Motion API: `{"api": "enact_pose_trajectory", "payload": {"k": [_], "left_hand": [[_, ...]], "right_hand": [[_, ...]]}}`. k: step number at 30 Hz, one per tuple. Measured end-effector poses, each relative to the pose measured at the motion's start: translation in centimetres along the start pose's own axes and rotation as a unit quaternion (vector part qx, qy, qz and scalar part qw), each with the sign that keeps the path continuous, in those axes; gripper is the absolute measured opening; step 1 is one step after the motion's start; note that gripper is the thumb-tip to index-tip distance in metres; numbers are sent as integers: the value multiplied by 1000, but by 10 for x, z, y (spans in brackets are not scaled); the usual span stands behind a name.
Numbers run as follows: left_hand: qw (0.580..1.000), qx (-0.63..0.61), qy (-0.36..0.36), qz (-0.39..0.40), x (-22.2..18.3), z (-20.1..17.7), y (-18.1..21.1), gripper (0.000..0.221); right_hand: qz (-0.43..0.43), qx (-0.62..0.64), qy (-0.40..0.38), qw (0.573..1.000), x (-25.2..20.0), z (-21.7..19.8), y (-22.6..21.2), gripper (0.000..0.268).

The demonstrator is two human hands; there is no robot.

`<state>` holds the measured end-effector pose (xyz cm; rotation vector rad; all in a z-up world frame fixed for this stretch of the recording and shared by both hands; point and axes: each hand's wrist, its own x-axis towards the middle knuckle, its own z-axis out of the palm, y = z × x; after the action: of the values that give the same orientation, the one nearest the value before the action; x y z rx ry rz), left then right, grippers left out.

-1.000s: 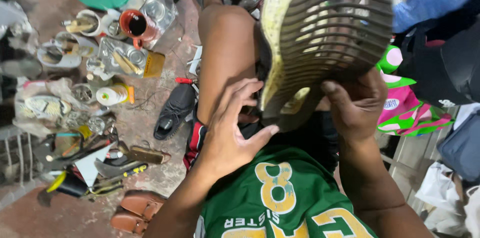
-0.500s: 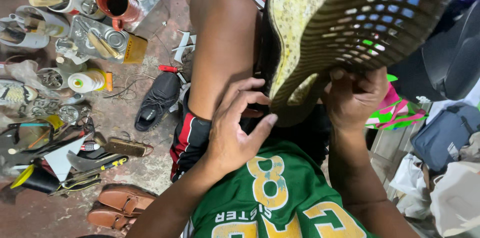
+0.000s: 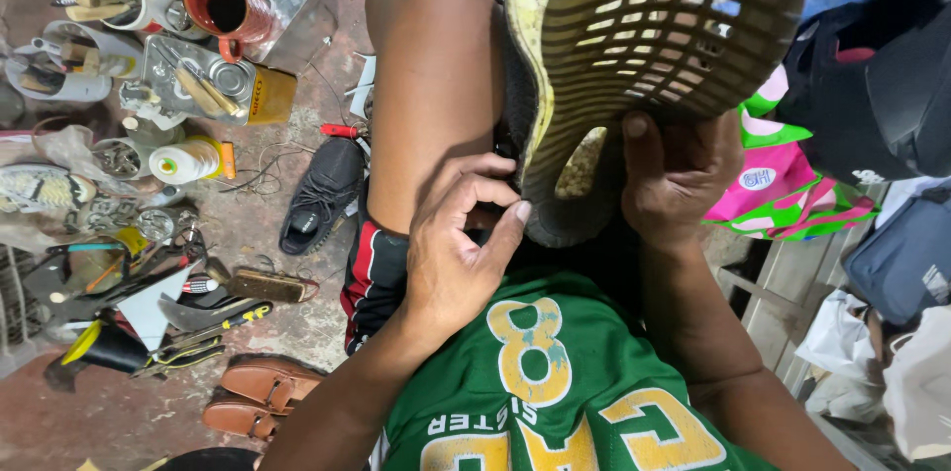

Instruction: The person hammers the sole of a black sneaker, then applies adhesive to the edges and presses the upper and sole together by hand.

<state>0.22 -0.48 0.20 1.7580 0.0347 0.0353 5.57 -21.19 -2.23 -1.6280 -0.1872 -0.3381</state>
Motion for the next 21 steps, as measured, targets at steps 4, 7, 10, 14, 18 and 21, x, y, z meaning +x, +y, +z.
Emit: {"api": "enact_pose_trajectory", "payload": {"k": [4, 7, 10, 14, 18, 21], "left_hand": [[1000, 10, 4, -7, -1, 4, 1, 12], [1000, 17, 5, -3, -2, 6, -1, 14], [1000, 27, 7, -1, -3, 8, -4, 15], [1000, 25, 12, 2, -2, 12, -7, 20], [990, -106, 4, -95, 6, 14, 4, 27], [997, -22, -57, -46, 18, 1, 15, 49]], "right_hand": [[-2, -9, -4, 1000, -4, -2, 6, 31], [4, -2, -13, 1000, -5, -3, 8, 32], [11, -1, -18, 1000, -6, -4, 7, 32], [15, -22, -26, 999, -4, -4, 6, 30], [18, 1, -29, 999, 0, -5, 7, 31], [24, 28, -43, 998, 2, -6, 5, 33]]}}
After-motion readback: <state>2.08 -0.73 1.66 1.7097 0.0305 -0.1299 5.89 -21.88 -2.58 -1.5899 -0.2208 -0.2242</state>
